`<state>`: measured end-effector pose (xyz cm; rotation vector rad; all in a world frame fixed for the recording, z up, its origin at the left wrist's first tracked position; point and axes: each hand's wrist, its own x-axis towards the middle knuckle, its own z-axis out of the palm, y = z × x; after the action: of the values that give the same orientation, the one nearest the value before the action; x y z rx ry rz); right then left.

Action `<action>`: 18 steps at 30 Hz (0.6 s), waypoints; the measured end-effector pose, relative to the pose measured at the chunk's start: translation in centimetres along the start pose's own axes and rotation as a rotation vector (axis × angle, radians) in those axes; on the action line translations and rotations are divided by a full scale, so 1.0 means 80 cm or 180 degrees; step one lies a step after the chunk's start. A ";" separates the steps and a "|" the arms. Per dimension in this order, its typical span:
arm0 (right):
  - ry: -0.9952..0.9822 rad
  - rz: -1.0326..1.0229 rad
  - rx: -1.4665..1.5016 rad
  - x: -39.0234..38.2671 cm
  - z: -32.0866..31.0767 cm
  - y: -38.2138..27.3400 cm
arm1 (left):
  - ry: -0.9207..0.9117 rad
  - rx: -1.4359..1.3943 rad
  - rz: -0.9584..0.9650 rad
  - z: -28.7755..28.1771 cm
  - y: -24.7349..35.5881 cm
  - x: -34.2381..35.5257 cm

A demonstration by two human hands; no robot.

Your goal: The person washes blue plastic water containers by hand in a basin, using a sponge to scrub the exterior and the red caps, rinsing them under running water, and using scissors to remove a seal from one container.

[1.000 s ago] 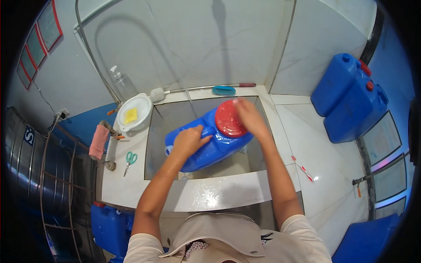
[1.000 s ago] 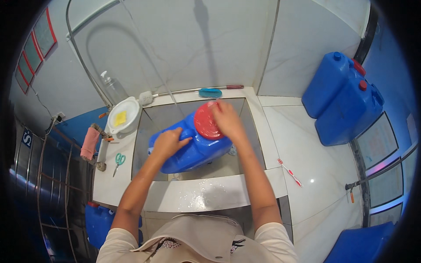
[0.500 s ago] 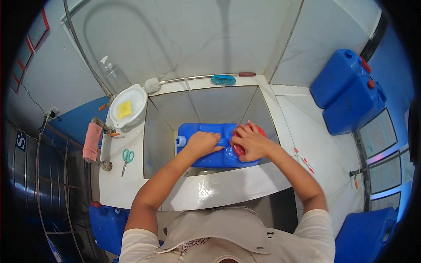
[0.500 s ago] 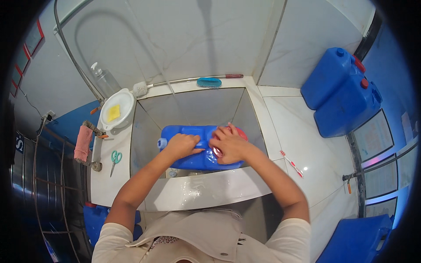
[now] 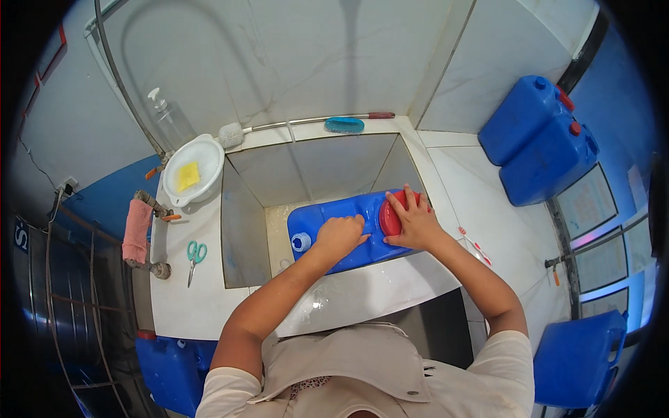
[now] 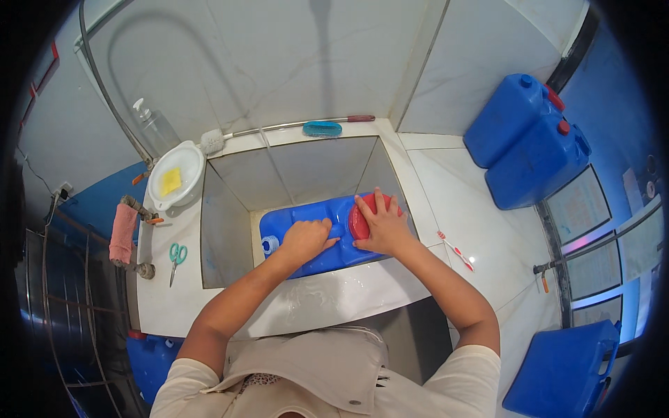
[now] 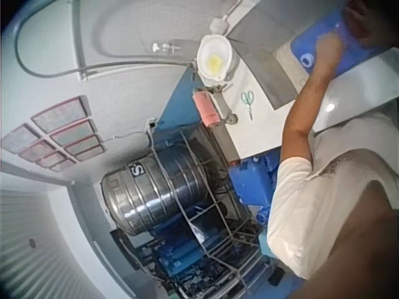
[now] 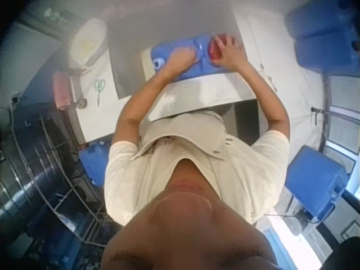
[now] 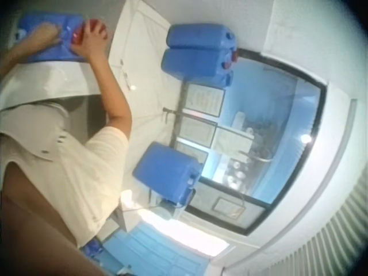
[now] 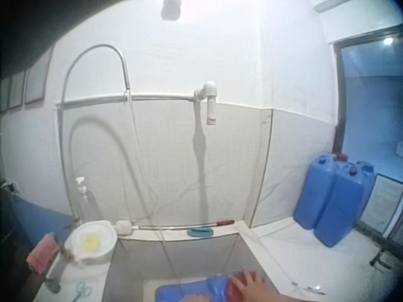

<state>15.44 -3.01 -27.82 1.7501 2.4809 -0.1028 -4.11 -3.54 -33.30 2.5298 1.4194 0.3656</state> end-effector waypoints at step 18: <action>-0.1720 -0.0535 0.4777 0.141 -0.067 -0.211 | 0.1944 -0.3399 -0.2129 -0.104 -0.064 -0.114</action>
<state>-4.44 2.48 -23.99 1.2775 2.0116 -2.5012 -15.50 -8.21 -28.00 1.0610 1.5202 1.3618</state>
